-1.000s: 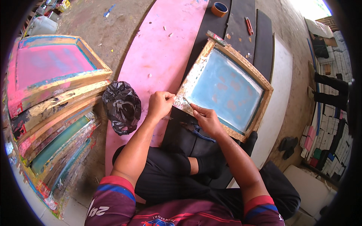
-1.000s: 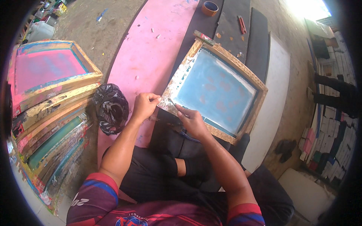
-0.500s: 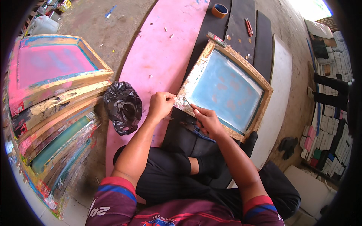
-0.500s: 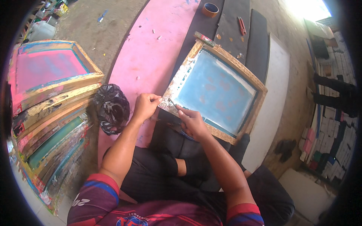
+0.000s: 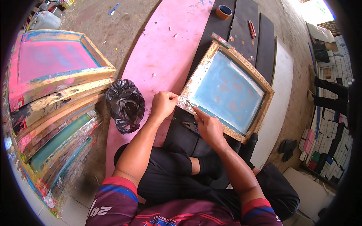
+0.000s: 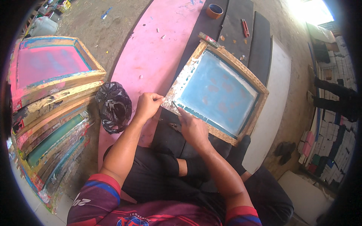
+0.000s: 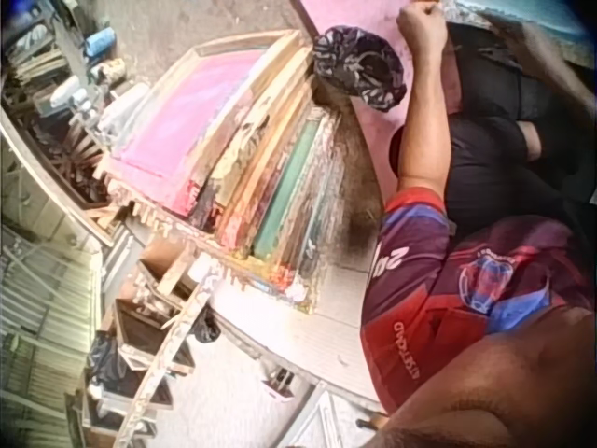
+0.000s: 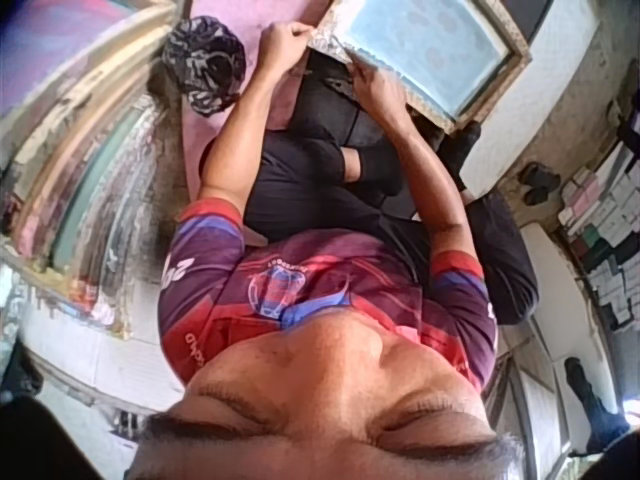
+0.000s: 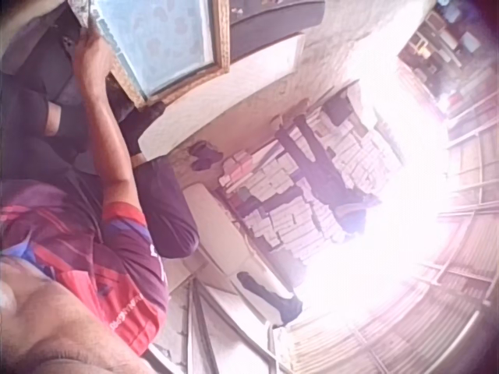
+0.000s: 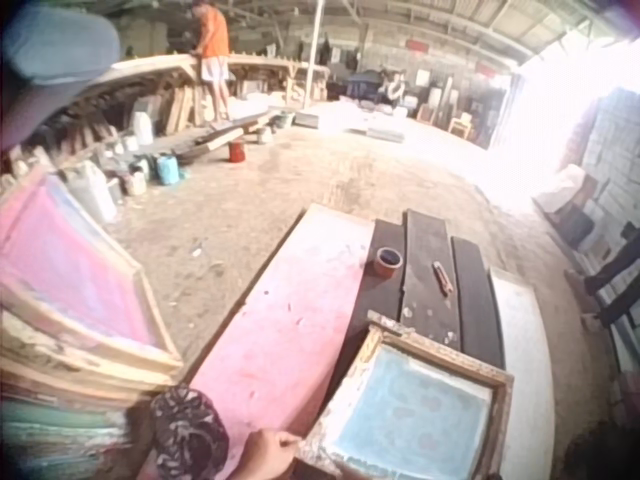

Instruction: The person scrapes dried ink from the edges of a screen printing frame using a small metal tool. They work along the frame border, removing residue and occasionally wiping the tool on a nearby surface.

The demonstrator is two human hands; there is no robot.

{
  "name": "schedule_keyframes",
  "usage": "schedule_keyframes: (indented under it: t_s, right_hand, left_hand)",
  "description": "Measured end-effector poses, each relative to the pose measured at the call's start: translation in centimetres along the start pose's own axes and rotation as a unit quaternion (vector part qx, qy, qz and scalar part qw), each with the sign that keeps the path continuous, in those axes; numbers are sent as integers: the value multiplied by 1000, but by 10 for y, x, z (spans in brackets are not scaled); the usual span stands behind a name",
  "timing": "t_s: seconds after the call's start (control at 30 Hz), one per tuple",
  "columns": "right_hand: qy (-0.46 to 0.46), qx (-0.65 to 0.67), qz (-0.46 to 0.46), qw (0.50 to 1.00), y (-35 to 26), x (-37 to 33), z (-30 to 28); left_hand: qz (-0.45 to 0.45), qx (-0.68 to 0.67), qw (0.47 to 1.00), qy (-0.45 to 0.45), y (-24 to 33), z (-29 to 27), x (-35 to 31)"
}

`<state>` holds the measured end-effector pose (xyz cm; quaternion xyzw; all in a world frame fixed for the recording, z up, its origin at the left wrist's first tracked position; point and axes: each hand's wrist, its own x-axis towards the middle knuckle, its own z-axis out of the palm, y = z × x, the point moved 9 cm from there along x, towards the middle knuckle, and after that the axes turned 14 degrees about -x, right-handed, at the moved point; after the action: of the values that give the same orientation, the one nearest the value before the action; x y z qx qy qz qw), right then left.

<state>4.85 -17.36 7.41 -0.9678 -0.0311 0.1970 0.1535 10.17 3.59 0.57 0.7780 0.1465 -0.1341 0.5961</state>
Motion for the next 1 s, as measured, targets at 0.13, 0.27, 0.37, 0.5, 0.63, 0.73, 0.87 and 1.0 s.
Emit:
schedule_keyframes:
  t_s: [0.13,0.27,0.37,0.5,0.63,0.73,0.87,1.0]
  right_hand:
    - [-8,-35,-5,999,-4,0,-1]
    - [-41,-94,3,995,-11,1,-2]
    - [-72,-114,34,990,-22,1,-12]
    - [-90,-103,45,990,-30,1,-22]
    - [-102,-92,56,989,-29,1,-22]
    - [-96,-92,63,989,-27,-1,-22]
    - [-75,-98,49,991,-24,-2,-20]
    - [-61,-96,29,993,-25,-3,-19]
  left_hand:
    - [-2,4,1000,1,1,1,0]
    - [7,-8,1000,4,-2,1,2]
    - [-2,-9,1000,4,-3,0,1]
    - [-10,-3,1000,4,-2,0,0]
    - [-10,-2,1000,1,-3,1,1]
    - [-15,-4,1000,-3,-1,2,1]
    - [-17,-6,1000,-3,0,1,0]
    - [-15,-11,1000,-4,0,1,1]
